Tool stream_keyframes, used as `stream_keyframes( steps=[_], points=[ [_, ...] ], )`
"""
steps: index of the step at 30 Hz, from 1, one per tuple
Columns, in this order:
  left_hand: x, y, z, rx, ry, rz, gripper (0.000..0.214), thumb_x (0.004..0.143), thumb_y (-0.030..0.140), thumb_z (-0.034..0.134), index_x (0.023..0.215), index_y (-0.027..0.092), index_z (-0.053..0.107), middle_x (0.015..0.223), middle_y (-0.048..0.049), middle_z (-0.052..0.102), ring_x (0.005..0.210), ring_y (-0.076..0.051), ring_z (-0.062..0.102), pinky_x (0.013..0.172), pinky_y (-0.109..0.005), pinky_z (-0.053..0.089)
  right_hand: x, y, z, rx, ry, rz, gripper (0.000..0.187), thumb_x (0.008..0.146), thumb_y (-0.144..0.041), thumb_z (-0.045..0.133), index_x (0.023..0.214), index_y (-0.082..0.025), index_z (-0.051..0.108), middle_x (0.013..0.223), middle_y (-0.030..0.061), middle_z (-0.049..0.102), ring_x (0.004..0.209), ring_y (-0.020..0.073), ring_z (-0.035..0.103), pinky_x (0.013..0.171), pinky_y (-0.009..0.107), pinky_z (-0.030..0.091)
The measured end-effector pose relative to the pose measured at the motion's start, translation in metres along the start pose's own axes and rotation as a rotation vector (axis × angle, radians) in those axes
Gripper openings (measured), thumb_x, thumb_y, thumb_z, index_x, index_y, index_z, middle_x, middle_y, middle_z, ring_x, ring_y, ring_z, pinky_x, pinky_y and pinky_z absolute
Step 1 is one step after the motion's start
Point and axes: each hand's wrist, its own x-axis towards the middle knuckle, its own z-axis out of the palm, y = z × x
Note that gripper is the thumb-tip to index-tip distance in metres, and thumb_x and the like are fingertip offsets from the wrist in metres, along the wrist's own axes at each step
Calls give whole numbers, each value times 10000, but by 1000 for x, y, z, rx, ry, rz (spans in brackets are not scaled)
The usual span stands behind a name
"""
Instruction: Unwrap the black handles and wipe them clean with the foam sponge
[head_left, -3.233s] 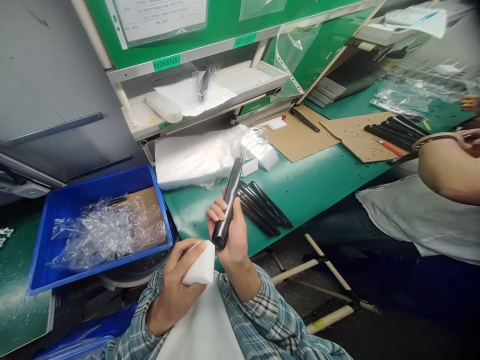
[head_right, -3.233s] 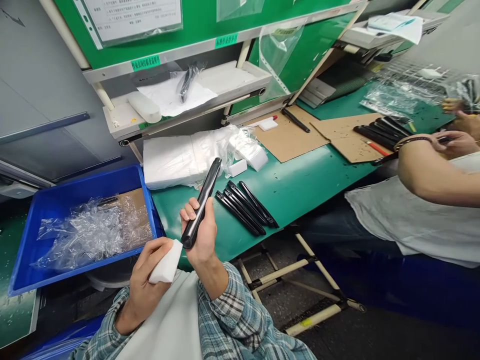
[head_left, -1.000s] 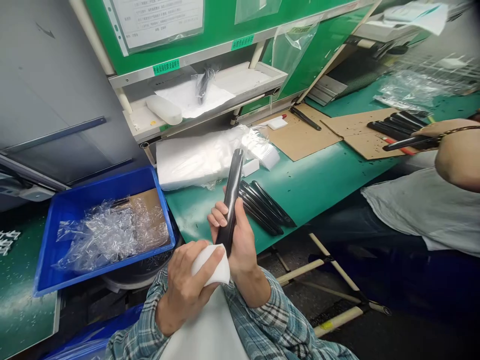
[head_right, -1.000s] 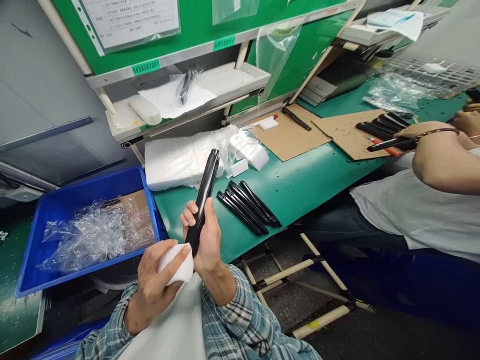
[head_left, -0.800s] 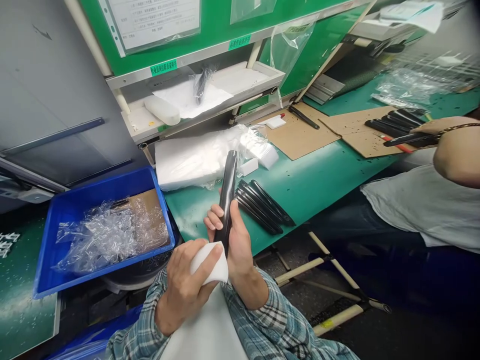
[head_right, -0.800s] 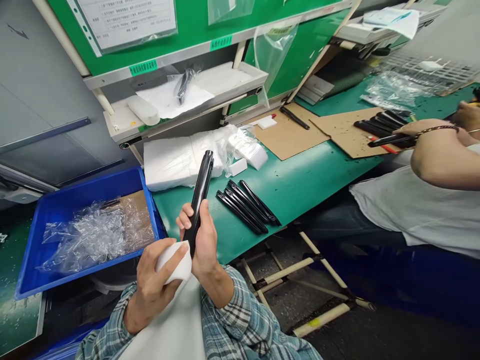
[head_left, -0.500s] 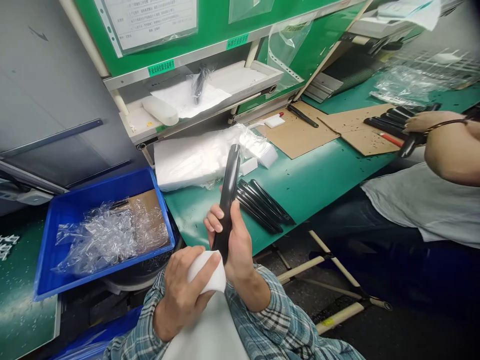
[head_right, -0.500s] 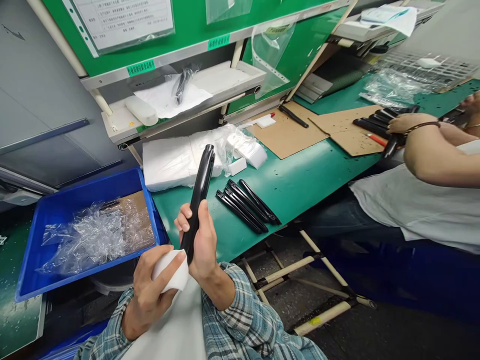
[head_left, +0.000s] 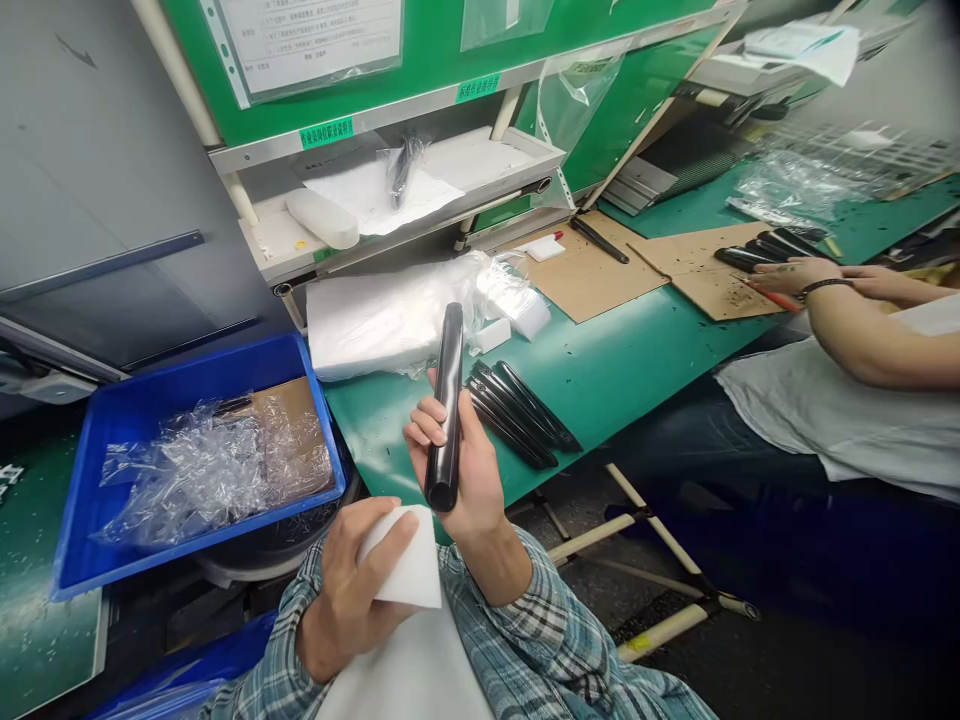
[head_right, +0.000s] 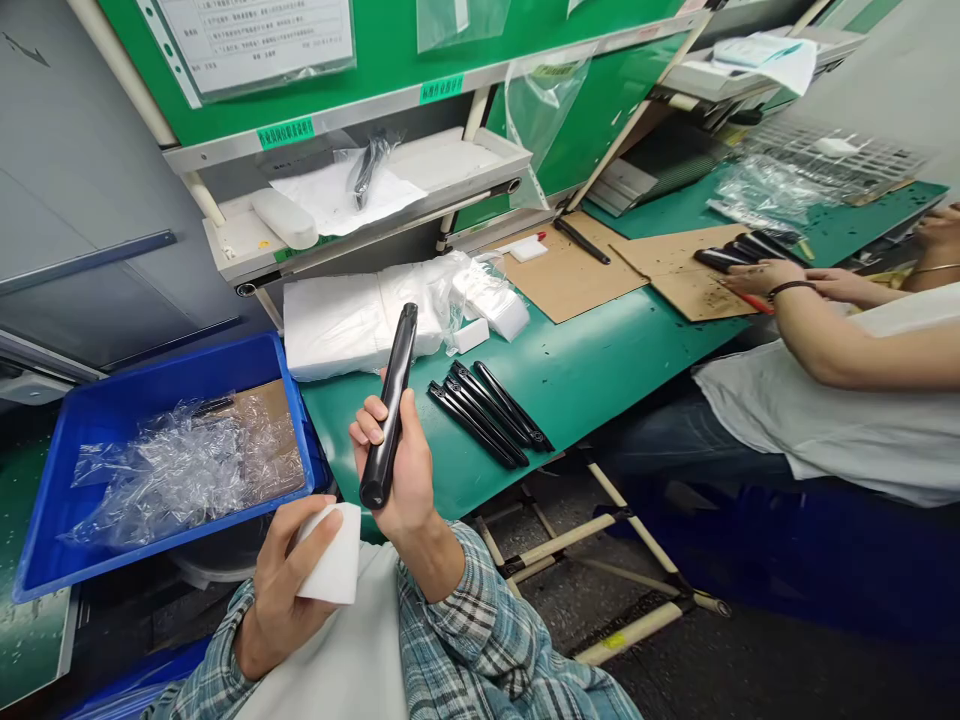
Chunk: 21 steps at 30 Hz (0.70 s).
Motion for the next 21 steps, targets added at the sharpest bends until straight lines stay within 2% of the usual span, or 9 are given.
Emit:
stream_keyframes(
  steps=[4, 7, 11, 13, 15, 18, 21],
  points=[
    [9, 1, 5, 33, 18, -13, 673, 1137, 375, 605, 1748, 217, 371, 1373, -173, 619, 1262, -271, 655, 1047, -374, 582, -2, 5, -3, -24, -8, 10, 111, 1130, -328, 645, 1064, -241, 667, 787, -55, 452, 563, 81, 427, 574, 179, 515],
    [13, 1, 11, 87, 7, -6, 578, 1127, 356, 625, 1672, 208, 499, 1365, -173, 632, 1255, -282, 657, 1054, -382, 555, -4, 8, -7, -71, -3, -28, 158, 1092, -353, 720, 1009, -233, 659, 787, -62, 450, 567, 73, 413, 582, 175, 516],
    [15, 2, 16, 73, -47, -60, 448, 1104, 247, 655, 1549, 206, 633, 1325, -159, 671, 1184, -268, 670, 992, -374, 547, -1, 12, -13, -145, 41, -158, 314, 1080, -411, 739, 868, -215, 615, 794, -55, 459, 570, 66, 420, 573, 172, 507],
    [13, 3, 16, -24, -79, -111, 424, 1098, 219, 654, 1521, 243, 662, 1292, -131, 693, 1120, -241, 683, 938, -348, 563, 3, 11, -14, -142, 67, -183, 337, 1113, -406, 683, 848, -215, 599, 789, -51, 457, 560, 67, 425, 563, 174, 502],
    [10, 3, 15, -199, -100, -176, 381, 1122, 262, 624, 1497, 280, 683, 1252, -106, 703, 1075, -213, 706, 900, -317, 586, 6, 9, -15, -86, 75, -147, 296, 1167, -380, 567, 927, -219, 630, 777, -53, 449, 543, 71, 426, 546, 178, 495],
    [3, 0, 11, -430, -45, -285, 358, 1148, 353, 590, 1487, 294, 689, 1241, -97, 703, 1079, -198, 731, 913, -296, 609, 8, 3, -14, 39, 84, -42, 298, 1213, -327, 409, 1072, -221, 650, 764, -58, 442, 525, 75, 442, 525, 188, 489],
    [0, -7, 6, -464, -5, -329, 357, 1126, 365, 640, 1467, 285, 707, 1270, -102, 714, 1111, -209, 736, 950, -305, 614, 8, 0, -14, 131, 120, 56, 310, 1223, -303, 356, 1133, -208, 637, 771, -56, 462, 520, 74, 476, 519, 203, 499]
  ],
)
